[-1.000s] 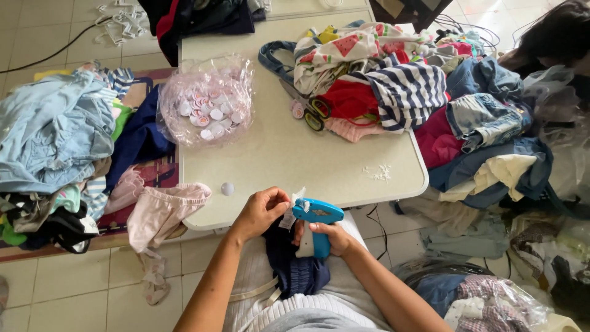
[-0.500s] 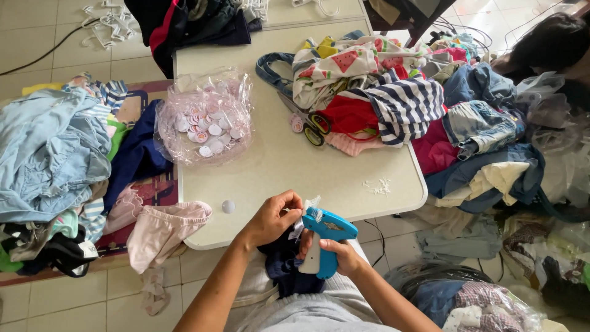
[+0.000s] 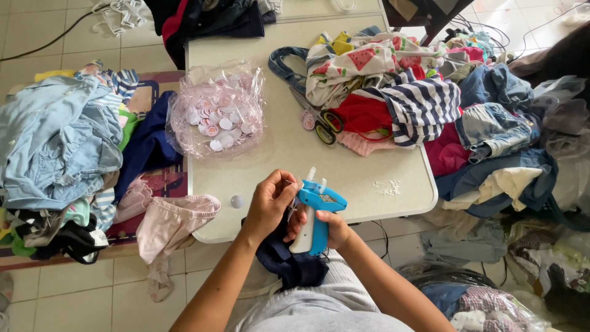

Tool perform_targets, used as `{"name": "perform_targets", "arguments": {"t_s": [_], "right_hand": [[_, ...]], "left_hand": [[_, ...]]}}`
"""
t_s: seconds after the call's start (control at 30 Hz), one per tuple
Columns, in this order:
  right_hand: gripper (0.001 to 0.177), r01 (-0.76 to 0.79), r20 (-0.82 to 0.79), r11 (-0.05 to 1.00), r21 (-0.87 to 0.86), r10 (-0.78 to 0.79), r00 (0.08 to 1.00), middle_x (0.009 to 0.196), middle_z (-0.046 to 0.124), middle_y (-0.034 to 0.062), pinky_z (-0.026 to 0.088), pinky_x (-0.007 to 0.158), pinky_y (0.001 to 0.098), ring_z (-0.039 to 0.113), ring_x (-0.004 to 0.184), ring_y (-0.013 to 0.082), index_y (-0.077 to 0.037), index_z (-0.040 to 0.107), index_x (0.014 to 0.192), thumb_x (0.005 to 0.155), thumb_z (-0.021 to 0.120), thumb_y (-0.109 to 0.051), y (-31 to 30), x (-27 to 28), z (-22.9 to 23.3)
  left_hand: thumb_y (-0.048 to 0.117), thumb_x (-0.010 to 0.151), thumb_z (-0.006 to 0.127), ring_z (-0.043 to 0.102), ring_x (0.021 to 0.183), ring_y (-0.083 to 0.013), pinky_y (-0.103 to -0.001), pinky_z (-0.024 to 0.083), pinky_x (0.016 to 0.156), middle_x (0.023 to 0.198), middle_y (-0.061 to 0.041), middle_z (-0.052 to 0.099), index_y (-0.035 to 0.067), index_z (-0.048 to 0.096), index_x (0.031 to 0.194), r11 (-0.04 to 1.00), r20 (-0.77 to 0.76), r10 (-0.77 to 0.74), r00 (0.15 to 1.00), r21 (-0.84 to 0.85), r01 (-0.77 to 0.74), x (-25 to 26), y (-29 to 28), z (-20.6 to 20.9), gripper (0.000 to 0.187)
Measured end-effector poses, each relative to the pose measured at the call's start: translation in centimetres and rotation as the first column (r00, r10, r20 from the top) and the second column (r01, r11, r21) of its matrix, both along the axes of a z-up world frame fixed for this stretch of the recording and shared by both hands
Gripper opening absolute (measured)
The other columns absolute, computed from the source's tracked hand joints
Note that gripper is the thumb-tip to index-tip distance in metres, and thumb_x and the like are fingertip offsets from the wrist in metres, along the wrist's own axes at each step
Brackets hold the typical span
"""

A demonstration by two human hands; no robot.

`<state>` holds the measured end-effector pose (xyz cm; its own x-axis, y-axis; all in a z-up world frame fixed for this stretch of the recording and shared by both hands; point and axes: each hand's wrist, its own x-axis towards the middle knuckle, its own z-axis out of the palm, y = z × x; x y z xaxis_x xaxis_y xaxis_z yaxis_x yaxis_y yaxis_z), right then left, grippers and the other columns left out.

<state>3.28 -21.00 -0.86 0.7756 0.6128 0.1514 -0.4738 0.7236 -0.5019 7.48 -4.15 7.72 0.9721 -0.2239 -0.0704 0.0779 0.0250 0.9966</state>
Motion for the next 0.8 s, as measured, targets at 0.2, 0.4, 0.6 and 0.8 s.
{"name": "perform_targets", "arguments": {"t_s": [0.2, 0.4, 0.6, 0.8], "right_hand": [[0.043, -0.011, -0.011, 0.978, -0.209, 0.009, 1.0, 0.093, 0.063, 0.0258, 0.055, 0.09, 0.053, 0.07, 0.098, 0.043, 0.004, 0.057, 0.098, 0.091, 0.066, -0.037, -3.0, -1.7, -0.7], [0.039, 0.007, -0.001, 0.909, -0.416, -0.008, 1.0, 0.088, 0.071, 0.0245, 0.06, 0.082, 0.0527, 0.075, 0.09, 0.0384, 0.006, 0.066, 0.095, 0.088, 0.071, -0.033, -4.9, -2.2, 2.5], [0.029, 0.069, -0.078, 0.96, -0.272, -0.094, 0.993, 0.082, 0.06, 0.0249, 0.057, 0.08, 0.0577, 0.07, 0.084, 0.0439, 0.005, 0.058, 0.091, 0.092, 0.065, -0.023, -3.8, -2.2, 0.6], [0.03, 0.059, -0.088, 0.991, -0.117, -0.069, 0.994, 0.084, 0.058, 0.0249, 0.053, 0.082, 0.0596, 0.066, 0.084, 0.0439, 0.002, 0.053, 0.09, 0.094, 0.064, -0.026, -3.1, -2.5, 1.1]], "left_hand": [[0.009, 0.089, 0.069, 0.062, 0.059, -0.0115, -0.027, 0.054, 0.06, 0.062, -0.006, 0.068, 0.007, 0.07, 0.086, 0.983, -0.098, -0.064, 0.993, 0.164, 0.079, -0.7, -0.2, -2.5, 0.003], [0.007, 0.088, 0.07, 0.071, 0.074, -0.0157, -0.029, 0.058, 0.069, 0.074, -0.01, 0.074, 0.003, 0.072, 0.089, 0.974, -0.187, -0.202, 0.961, 0.065, 0.217, -0.6, 0.1, -1.2, 0.005], [0.012, 0.089, 0.074, 0.068, 0.076, -0.0113, -0.029, 0.059, 0.069, 0.079, -0.009, 0.073, 0.006, 0.074, 0.096, 0.992, -0.089, -0.11, 0.99, 0.054, 0.115, -0.5, -1.3, -2.3, 0.009], [0.019, 0.09, 0.076, 0.069, 0.085, -0.0103, -0.027, 0.059, 0.082, 0.091, -0.008, 0.077, 0.01, 0.075, 0.103, 0.998, -0.03, -0.005, 1.0, -0.057, 0.003, -2.3, -2.3, -1.4, 0.015]]}}
